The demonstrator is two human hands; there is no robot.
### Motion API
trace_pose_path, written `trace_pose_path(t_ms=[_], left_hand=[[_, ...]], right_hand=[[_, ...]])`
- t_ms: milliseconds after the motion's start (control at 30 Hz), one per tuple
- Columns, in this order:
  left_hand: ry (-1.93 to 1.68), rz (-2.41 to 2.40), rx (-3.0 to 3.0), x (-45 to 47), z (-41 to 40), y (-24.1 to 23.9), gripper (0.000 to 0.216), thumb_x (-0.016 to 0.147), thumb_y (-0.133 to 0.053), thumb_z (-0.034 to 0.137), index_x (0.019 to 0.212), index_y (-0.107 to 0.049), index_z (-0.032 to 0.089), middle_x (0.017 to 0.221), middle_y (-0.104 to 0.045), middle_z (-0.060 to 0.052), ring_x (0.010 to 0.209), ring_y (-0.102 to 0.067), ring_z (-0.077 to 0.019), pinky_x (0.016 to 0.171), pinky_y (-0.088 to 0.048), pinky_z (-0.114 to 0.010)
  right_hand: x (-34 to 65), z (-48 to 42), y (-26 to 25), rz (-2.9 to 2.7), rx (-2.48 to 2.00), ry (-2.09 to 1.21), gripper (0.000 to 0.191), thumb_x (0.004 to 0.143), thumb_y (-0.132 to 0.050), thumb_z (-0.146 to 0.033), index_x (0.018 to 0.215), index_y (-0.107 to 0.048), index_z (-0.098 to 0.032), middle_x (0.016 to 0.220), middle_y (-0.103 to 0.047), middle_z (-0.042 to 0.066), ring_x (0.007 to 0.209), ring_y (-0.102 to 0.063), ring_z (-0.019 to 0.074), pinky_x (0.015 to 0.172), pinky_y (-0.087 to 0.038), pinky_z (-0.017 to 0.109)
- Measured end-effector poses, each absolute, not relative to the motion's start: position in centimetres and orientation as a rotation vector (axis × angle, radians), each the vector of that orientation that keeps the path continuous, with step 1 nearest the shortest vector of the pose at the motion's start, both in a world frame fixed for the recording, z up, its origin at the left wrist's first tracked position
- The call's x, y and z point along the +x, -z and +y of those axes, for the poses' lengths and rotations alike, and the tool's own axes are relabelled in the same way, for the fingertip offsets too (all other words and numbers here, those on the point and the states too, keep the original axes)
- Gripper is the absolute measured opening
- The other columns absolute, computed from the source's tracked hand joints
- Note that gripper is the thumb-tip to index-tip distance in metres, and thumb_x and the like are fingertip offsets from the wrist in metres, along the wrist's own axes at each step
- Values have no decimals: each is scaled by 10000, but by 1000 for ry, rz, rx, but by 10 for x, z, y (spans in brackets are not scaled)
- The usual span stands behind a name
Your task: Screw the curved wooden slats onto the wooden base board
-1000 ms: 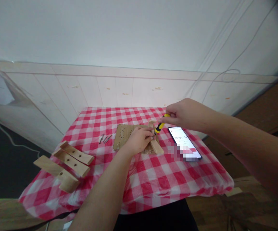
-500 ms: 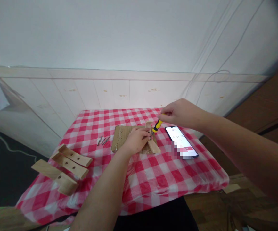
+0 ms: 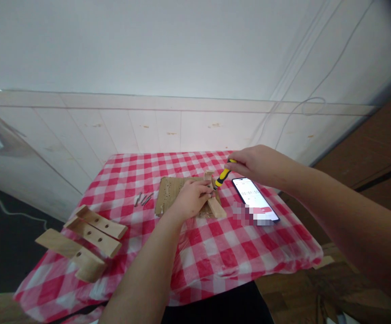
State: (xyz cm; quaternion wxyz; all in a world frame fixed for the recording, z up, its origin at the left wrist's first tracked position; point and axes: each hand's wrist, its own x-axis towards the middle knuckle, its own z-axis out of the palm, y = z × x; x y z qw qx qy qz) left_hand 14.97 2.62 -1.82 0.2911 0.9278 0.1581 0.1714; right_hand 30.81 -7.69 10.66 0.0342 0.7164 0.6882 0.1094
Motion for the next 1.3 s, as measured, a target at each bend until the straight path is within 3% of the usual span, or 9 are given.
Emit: trace_pose_path(t_ms=[100,333,400,567,667,867,1033,1200,1300], left_hand=[[-442,418,2487,149,25,16,220,891,-515,183,898,-729,234,1160,-692,-24,1229,-525,-216,1076,-338,-429],[-468,415,2464,150,24,15,220,887,-518,175,869,-731,226,1159,-689,-20,1188,-549,-207,1060,-374,-395],[-461,434,2463,150,25,16,210,886,-526,183,883,-731,226,1181,-680,-18,1191,-546,-208,1068,-365,-398],[-450,478,2460,150,25,18,195,882,-541,203,914,-732,225,1238,-652,-23,1219,-522,-216,1078,-353,-410],[-444,462,2470,150,24,15,212,884,-527,188,872,-737,218,1209,-666,-26,1182,-543,-213,1066,-372,-399],[-468,458,2478,151,24,15,209,876,-536,179,904,-742,202,1135,-696,-40,1144,-564,-214,1061,-369,-403],[-501,416,2480,152,27,22,215,872,-530,174,897,-740,216,1137,-697,-26,1123,-581,-202,1043,-391,-379],[-521,431,2495,150,28,24,225,876,-518,193,893,-739,233,1219,-663,-8,1139,-567,-207,1035,-402,-387],[-512,459,2484,150,27,23,231,874,-512,183,876,-738,231,1222,-661,-10,1178,-541,-215,1056,-381,-399]], right_hand=[[307,-69,-105,1926,2224,-397,531,942,-329,-473,753,-703,-147,629,-665,90,583,-576,186,531,-279,293],[310,-72,-91,2493,2119,-318,444,977,-271,-330,1224,-584,-134,1054,-700,124,933,-634,212,766,-421,306],[308,-76,-92,2568,2094,-292,417,971,-280,-308,1167,-610,-145,1038,-699,115,909,-634,204,764,-420,302],[297,-69,-102,2256,2202,-388,454,946,-366,-439,798,-683,-150,712,-671,85,656,-589,184,584,-321,295],[292,-58,-108,2146,2217,-417,496,941,-368,-467,738,-691,-151,667,-659,83,623,-570,176,567,-283,298],[291,-56,-112,2430,2074,-129,381,954,-374,-377,1053,-678,-170,894,-704,87,789,-609,193,690,-367,300],[295,-63,-111,2447,2045,-137,372,956,-351,-281,1213,-586,-150,1064,-680,126,912,-616,208,726,-395,297],[289,-59,-113,2100,2126,-321,428,933,-398,-471,883,-671,-145,771,-689,108,706,-620,226,574,-332,306],[283,-59,-111,1997,2133,-440,492,938,-348,-514,843,-660,-145,750,-681,123,678,-616,239,544,-289,308]])
